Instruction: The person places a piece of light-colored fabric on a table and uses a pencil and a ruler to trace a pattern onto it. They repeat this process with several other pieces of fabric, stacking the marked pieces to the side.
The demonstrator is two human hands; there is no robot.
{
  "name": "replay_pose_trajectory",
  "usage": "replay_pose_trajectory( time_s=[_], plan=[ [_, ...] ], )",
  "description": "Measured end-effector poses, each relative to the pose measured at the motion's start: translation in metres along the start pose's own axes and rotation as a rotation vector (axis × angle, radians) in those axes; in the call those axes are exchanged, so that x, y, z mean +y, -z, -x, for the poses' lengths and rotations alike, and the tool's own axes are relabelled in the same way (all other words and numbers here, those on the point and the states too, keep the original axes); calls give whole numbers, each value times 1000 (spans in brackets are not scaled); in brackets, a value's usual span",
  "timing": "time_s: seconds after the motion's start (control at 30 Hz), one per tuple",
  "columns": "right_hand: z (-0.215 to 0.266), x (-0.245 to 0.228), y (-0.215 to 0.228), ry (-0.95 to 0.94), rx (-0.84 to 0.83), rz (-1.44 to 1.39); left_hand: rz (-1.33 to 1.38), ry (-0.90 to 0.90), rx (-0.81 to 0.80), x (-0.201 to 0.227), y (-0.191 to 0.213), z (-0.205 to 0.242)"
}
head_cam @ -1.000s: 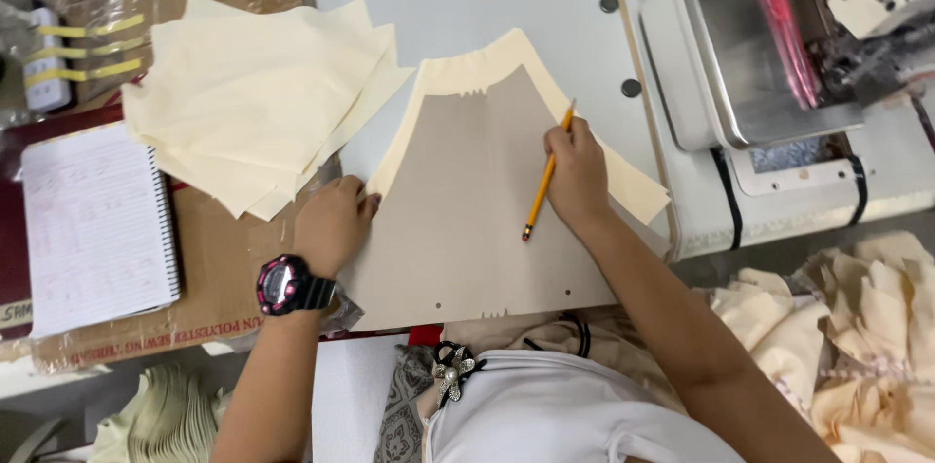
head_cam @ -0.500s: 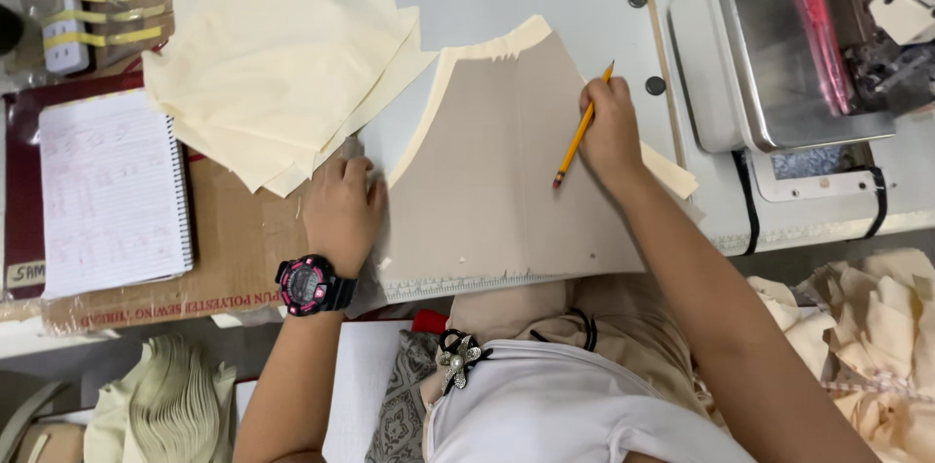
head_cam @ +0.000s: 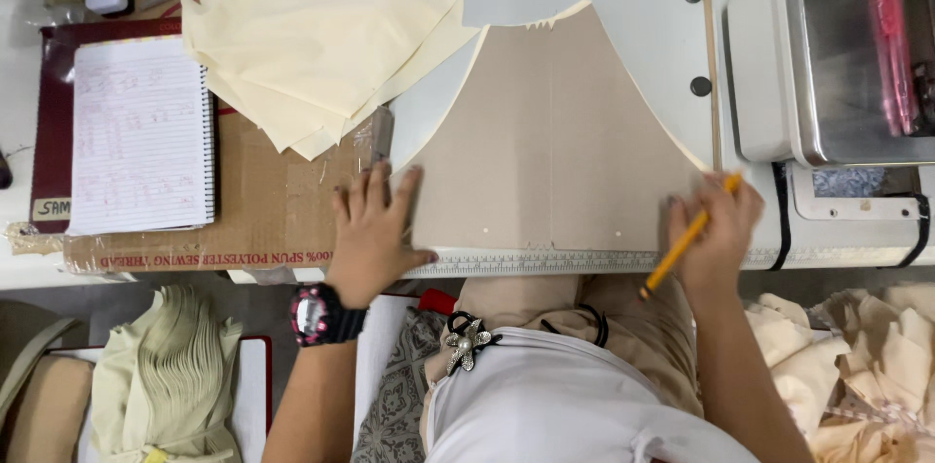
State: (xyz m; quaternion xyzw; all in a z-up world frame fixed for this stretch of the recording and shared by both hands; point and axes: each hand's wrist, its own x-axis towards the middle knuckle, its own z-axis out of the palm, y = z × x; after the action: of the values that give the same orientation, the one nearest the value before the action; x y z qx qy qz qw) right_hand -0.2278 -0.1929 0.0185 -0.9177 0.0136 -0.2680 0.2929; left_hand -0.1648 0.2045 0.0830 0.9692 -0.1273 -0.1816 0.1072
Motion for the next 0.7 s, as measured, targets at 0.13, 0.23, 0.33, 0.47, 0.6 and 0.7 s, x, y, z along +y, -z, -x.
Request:
replay_pose_trajectory(
  time_s=[0.13,0.23,0.33,0.47,0.6,0.7],
  plan=[
    [54,34,18,-68,92,-236,-18,-54,180,-37,-27,-11],
    [66,49,25,-59,26,-416,38,48,74,-38,-23,-6],
    [59,44,31,-86,-48,-286,38,30,124,-46,-32,-6],
    [57,52,32,-69,-133,-280,41,56,151,-45,-32,-4],
    [59,60,27,-89,-50,-280,110,154,61,-25,-14,-2],
    [58,50,24,-109,-1,-290,121,177,46,-20,-12,-2]
  ],
)
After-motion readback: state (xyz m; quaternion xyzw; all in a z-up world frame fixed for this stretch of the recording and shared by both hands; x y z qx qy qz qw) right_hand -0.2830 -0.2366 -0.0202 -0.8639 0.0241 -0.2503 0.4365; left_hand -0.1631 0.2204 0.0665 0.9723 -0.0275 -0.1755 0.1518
